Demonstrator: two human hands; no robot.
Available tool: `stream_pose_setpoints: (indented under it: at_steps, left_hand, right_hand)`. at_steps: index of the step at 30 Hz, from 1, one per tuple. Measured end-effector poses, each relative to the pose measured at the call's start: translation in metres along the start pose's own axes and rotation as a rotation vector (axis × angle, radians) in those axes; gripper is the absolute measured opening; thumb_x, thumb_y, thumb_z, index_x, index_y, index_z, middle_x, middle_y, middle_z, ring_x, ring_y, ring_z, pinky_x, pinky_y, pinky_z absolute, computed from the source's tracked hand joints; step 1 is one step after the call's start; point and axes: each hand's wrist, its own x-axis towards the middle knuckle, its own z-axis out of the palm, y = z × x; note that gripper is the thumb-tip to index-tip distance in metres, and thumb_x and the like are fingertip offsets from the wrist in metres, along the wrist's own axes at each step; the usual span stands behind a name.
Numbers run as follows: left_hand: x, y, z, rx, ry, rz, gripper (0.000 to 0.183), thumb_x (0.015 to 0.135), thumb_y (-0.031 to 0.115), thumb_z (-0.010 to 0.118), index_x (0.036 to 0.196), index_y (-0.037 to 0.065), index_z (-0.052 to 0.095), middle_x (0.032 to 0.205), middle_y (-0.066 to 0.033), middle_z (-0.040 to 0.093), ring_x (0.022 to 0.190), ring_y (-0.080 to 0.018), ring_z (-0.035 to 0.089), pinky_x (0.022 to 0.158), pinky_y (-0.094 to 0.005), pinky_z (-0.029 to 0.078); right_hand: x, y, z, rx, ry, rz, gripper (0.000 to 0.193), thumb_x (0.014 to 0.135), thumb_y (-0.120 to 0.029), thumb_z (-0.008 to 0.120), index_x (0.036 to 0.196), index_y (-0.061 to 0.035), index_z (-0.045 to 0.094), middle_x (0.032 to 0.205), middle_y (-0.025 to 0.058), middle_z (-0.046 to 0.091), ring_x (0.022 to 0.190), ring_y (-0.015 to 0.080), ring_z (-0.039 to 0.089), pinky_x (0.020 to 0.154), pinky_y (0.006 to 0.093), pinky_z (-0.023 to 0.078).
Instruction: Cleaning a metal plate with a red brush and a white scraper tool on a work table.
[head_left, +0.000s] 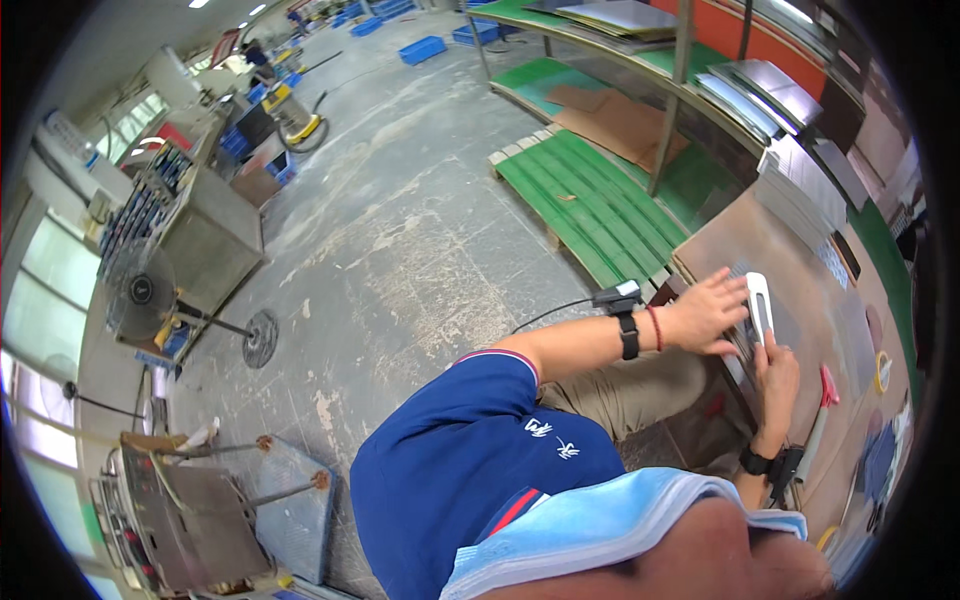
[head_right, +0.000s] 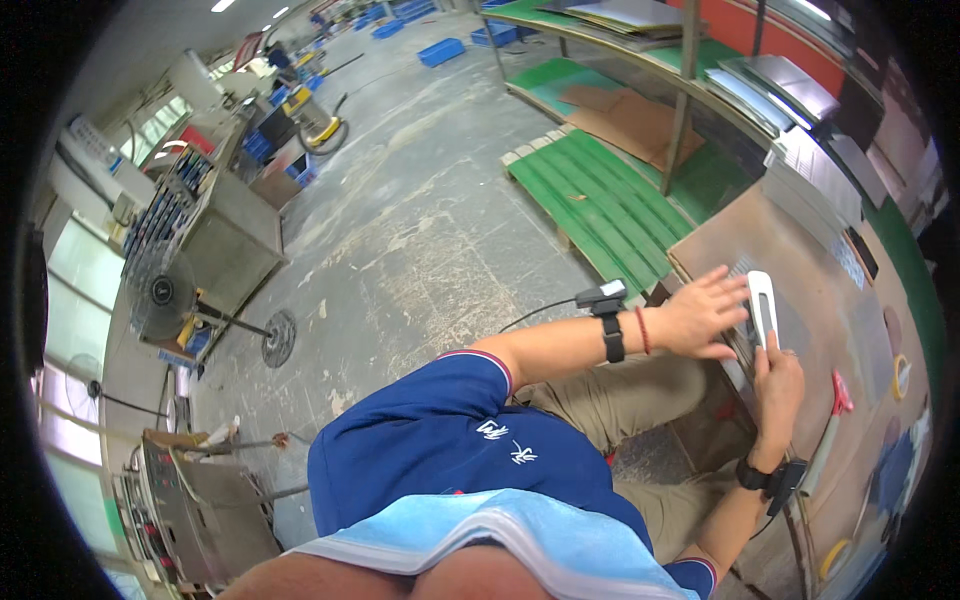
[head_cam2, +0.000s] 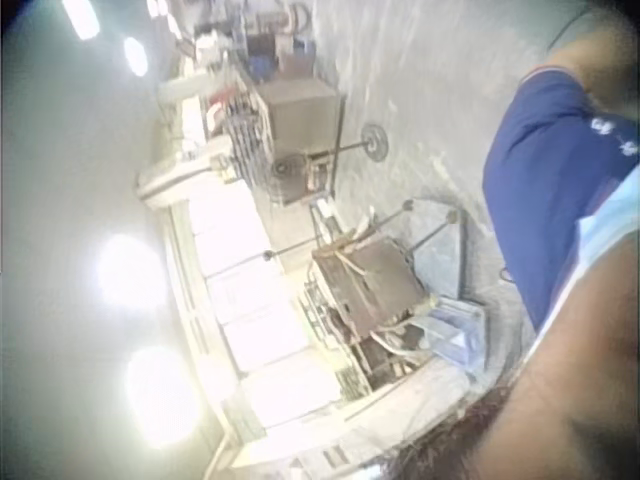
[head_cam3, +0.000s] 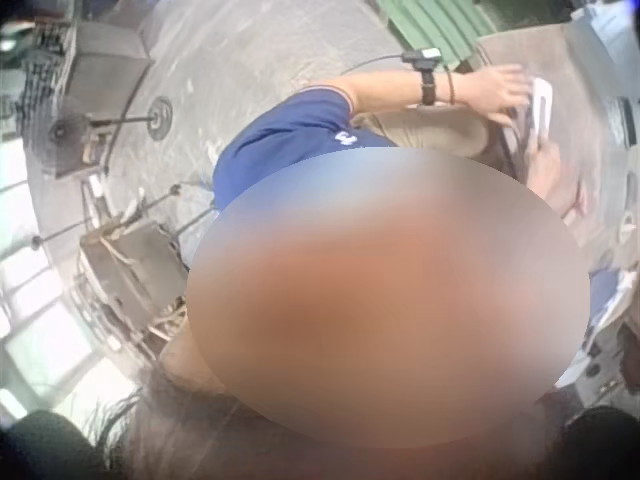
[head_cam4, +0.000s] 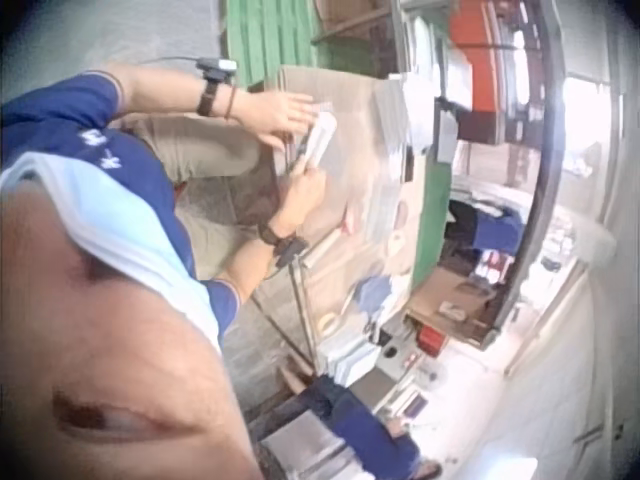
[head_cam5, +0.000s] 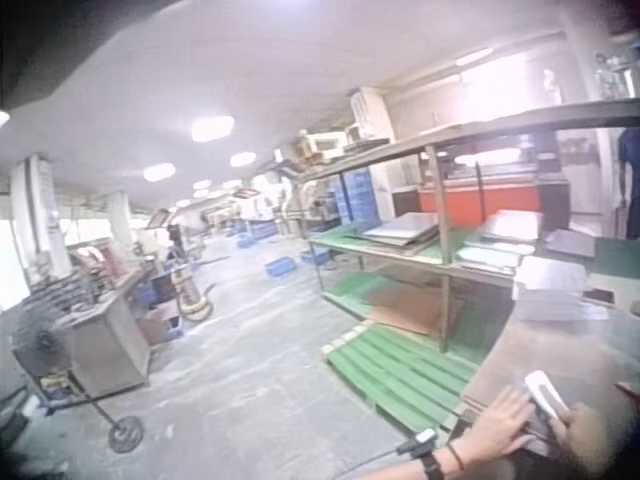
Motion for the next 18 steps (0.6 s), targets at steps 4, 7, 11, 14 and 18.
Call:
stream_pose_setpoints:
  at_steps: [4, 7, 11, 14, 18]
  left_hand:
    - [0.010, 0.018, 0.017, 0.028, -0.157, -0.025, 0.084, 0.071, 0.059, 0.071, 0.125, -0.004, 0.055, 0.140, -0.0282, 0.045, 0.134, -0.0428, 0.039, 0.112, -0.0572, 0.028]
    - [0.008, 0.024, 0.029, 0.046, -0.362, -0.081, 0.095, 0.070, 0.065, 0.069, 0.131, -0.005, 0.050, 0.142, -0.0289, 0.042, 0.135, -0.0433, 0.038, 0.112, -0.0576, 0.027]
    - [0.005, 0.029, 0.030, 0.113, -0.398, -0.018, 0.096, 0.069, 0.065, 0.069, 0.132, -0.004, 0.049, 0.141, -0.0271, 0.045, 0.133, -0.0422, 0.041, 0.110, -0.0550, 0.030]
    - [0.001, 0.028, 0.023, 0.227, -0.367, 0.107, 0.070, 0.075, 0.048, 0.069, 0.122, -0.001, 0.056, 0.130, -0.0233, 0.055, 0.121, -0.0367, 0.053, 0.104, -0.0497, 0.038]
    - [0.002, 0.032, 0.009, 0.234, -0.271, 0.186, 0.027, 0.075, 0.024, 0.063, 0.093, 0.004, 0.062, 0.090, -0.0099, 0.063, 0.089, -0.0250, 0.062, 0.080, -0.0388, 0.047]
  right_hand:
    - [0.037, 0.020, -0.008, -0.048, -0.026, 0.143, 0.034, 0.090, -0.021, 0.062, 0.119, -0.0027, 0.066, 0.092, 0.0280, 0.065, 0.085, 0.0427, 0.064, 0.074, 0.0472, 0.048]
    - [0.033, 0.041, -0.018, -0.007, 0.077, 0.171, 0.034, 0.091, -0.020, 0.061, 0.120, -0.0025, 0.065, 0.097, 0.0287, 0.065, 0.089, 0.0416, 0.064, 0.077, 0.0442, 0.049]
    - [0.011, 0.100, -0.017, 0.281, 0.276, 0.165, 0.038, 0.095, -0.026, 0.061, 0.126, -0.0048, 0.063, 0.102, 0.0224, 0.068, 0.090, 0.0283, 0.066, 0.081, 0.0350, 0.048]
    - [-0.006, 0.106, -0.031, 0.397, 0.337, 0.239, 0.037, 0.097, -0.023, 0.059, 0.129, -0.0044, 0.061, 0.106, 0.0151, 0.070, 0.093, 0.0202, 0.064, 0.082, 0.0319, 0.048]
    - [-0.016, 0.085, -0.055, 0.825, 0.438, 0.355, 0.035, 0.099, -0.018, 0.056, 0.131, -0.0039, 0.059, 0.120, 0.0098, 0.067, 0.105, 0.0154, 0.060, 0.092, 0.0282, 0.044]
